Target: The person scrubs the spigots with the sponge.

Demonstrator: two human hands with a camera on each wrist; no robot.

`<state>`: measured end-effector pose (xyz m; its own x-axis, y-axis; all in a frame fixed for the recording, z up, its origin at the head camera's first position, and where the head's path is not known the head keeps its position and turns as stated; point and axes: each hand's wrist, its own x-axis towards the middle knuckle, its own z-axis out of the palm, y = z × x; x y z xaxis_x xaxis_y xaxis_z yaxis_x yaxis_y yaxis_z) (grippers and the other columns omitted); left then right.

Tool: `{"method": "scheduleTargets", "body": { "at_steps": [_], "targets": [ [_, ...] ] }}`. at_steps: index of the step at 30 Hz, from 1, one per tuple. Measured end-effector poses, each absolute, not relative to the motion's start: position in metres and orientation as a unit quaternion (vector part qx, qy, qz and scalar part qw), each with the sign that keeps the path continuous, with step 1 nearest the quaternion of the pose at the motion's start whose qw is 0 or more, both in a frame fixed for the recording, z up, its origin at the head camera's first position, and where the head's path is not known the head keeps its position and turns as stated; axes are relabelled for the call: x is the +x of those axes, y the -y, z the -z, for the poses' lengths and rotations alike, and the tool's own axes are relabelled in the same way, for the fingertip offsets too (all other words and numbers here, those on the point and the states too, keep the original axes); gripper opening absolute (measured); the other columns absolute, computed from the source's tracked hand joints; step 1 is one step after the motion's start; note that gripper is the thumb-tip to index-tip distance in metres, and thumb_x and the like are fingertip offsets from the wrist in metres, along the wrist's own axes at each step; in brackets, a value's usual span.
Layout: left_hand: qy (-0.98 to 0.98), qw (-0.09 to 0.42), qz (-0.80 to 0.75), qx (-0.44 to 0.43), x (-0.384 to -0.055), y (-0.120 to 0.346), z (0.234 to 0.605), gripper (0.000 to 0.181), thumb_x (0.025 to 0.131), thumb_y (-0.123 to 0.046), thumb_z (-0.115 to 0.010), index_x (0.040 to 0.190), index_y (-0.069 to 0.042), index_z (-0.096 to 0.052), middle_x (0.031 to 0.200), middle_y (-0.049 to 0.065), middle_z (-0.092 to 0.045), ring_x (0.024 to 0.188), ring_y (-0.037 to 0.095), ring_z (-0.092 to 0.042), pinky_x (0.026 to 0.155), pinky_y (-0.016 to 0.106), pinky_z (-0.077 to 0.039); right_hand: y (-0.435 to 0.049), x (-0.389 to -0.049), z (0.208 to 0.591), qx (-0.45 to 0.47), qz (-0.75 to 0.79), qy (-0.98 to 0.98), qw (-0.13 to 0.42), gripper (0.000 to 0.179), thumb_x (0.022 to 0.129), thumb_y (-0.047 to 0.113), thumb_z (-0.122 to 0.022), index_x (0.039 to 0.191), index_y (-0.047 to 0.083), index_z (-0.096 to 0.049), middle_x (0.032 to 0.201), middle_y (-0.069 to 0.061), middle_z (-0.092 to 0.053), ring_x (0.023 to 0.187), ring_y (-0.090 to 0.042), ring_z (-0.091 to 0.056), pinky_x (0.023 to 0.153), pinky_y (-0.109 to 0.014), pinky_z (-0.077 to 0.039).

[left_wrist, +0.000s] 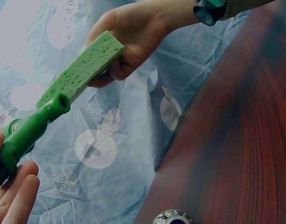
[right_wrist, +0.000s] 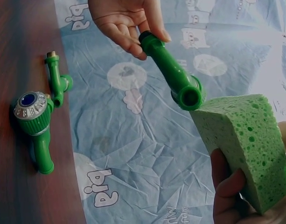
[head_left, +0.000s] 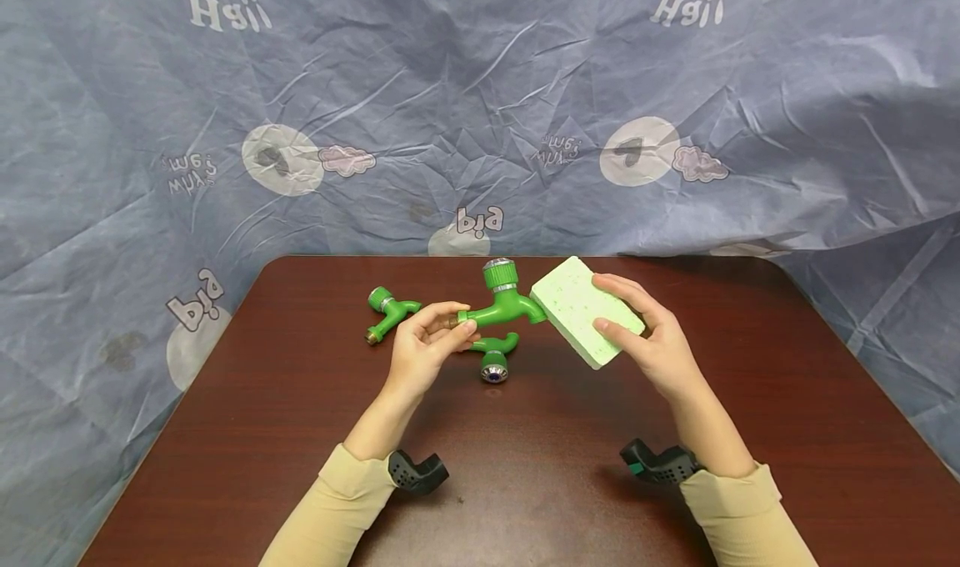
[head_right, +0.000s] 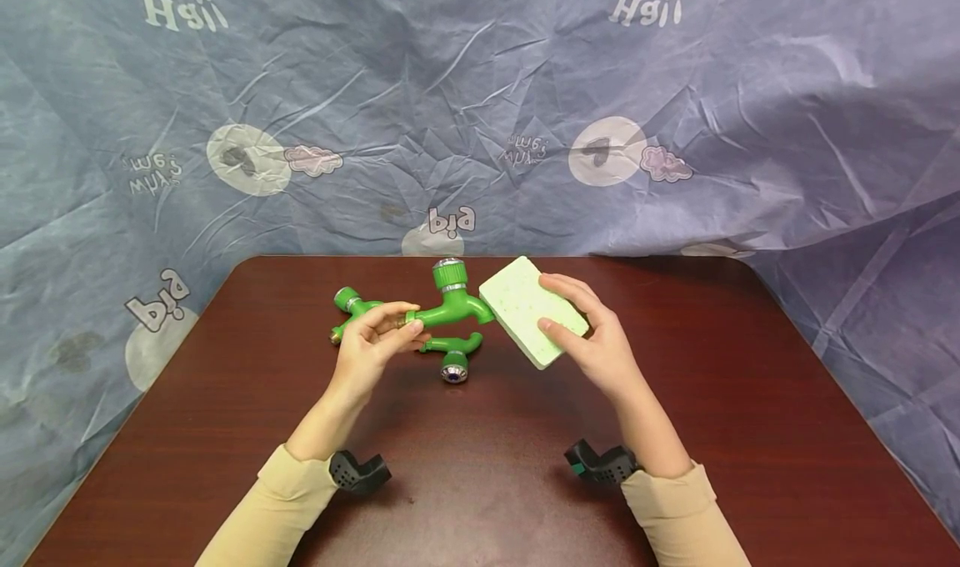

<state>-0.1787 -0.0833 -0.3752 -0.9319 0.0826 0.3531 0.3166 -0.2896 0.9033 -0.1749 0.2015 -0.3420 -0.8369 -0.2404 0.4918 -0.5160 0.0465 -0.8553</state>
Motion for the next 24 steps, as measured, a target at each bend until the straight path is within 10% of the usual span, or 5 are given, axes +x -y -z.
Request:
{"method": "scheduleTargets", "body": {
  "at_steps": [9,24],
  "targets": [
    [0.655,0.114,0.733,-0.145,-0.176,0.080,0.376,0.026,0.078,-0.002,-0.075,0.102,0.002,-0.067,0.083,0.005,-0.067,0.061,0.012,-0.062,0.057,0.023,-0.051,-0.198,-0.171,0.339,0.282,-0.645,0.704,0.095,0.047,0.087,-0.009,-0.057,0.132,-0.001,-0.051,0.136,-0.008,-0.047,0.096,-0.016,-0.052,0.066,-0.017,-0.050],
    [0.657,0.119,0.724,-0.172,-0.175,0.075,0.381,0.031,0.071,0.006,-0.078,0.100,0.010,-0.065,0.079,0.006,-0.065,0.063,0.010,-0.062,0.054,0.019,-0.048,-0.183,-0.165,0.342,0.320,-0.626,0.705,0.089,0.049,0.083,-0.012,-0.061,0.130,-0.004,-0.050,0.136,-0.013,-0.043,0.102,-0.017,-0.052,0.067,-0.017,-0.051]
  ]
}}
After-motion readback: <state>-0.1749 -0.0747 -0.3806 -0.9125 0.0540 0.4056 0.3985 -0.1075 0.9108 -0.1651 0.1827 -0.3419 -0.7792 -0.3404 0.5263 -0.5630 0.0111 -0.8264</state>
